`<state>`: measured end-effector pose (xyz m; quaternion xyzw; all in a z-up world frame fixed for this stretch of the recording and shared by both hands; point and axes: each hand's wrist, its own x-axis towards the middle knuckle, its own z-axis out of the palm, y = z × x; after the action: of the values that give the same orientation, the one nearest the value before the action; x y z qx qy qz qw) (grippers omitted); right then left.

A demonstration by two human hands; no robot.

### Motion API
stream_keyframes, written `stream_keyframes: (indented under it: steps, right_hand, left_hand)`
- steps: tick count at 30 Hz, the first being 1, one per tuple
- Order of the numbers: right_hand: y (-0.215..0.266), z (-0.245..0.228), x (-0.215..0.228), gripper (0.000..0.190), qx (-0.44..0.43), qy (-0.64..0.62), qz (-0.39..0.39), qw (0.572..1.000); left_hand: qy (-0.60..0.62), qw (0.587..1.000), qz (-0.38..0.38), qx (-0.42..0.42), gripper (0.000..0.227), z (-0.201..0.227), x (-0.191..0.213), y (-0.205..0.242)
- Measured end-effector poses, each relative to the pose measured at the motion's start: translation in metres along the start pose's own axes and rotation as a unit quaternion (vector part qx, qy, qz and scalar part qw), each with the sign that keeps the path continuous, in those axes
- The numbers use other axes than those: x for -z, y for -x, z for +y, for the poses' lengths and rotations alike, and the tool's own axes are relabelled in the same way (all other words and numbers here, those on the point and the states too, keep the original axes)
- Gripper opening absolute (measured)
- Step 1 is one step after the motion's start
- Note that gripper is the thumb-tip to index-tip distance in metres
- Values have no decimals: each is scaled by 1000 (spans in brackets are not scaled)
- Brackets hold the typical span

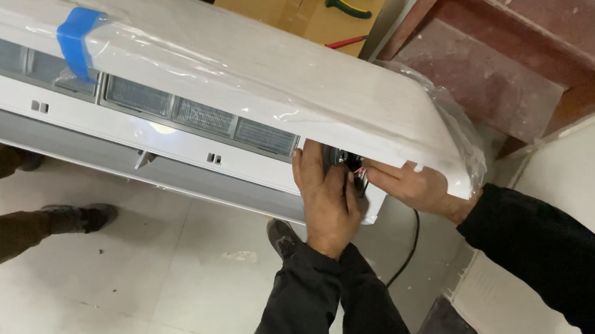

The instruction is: The person works on a new split air conditioner indoor unit resting on a cardboard box on the floor. They open the wiring cover, use a screwdriver to loosen and tighten screws on the terminal block while positioning wires, and use pliers to adjust the wiring connections.

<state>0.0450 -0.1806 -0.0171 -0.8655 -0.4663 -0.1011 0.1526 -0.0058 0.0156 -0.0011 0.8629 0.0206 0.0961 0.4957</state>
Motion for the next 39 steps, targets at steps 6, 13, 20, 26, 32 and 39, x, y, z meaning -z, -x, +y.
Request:
stream_keyframes:
  steps: [6,13,20,26,32,39]
  right_hand:
    - [12,2,-10,23,-54,50,-16,997]
    - [-22,2,15,25,-125,-83,4,989]
    - [-25,9,21,29,-222,-287,-85,928]
    - [2,24,53,43,-354,-381,-94,849]
    - [10,127,4,26,-362,-180,18,915]
    - [-117,189,-103,46,-59,-205,-9,977]
  left_hand:
    - [11,1000,18,-4,16,0,-2,1]
    - [-2,999,24,-23,18,4,2,-5]
    - [-15,1000,19,-20,9,10,4,-7]
    - [-28,999,22,-11,19,21,8,-14]
    - [-33,999,21,24,31,23,4,-13]
    - [-69,997,27,7,34,17,-4,-8]
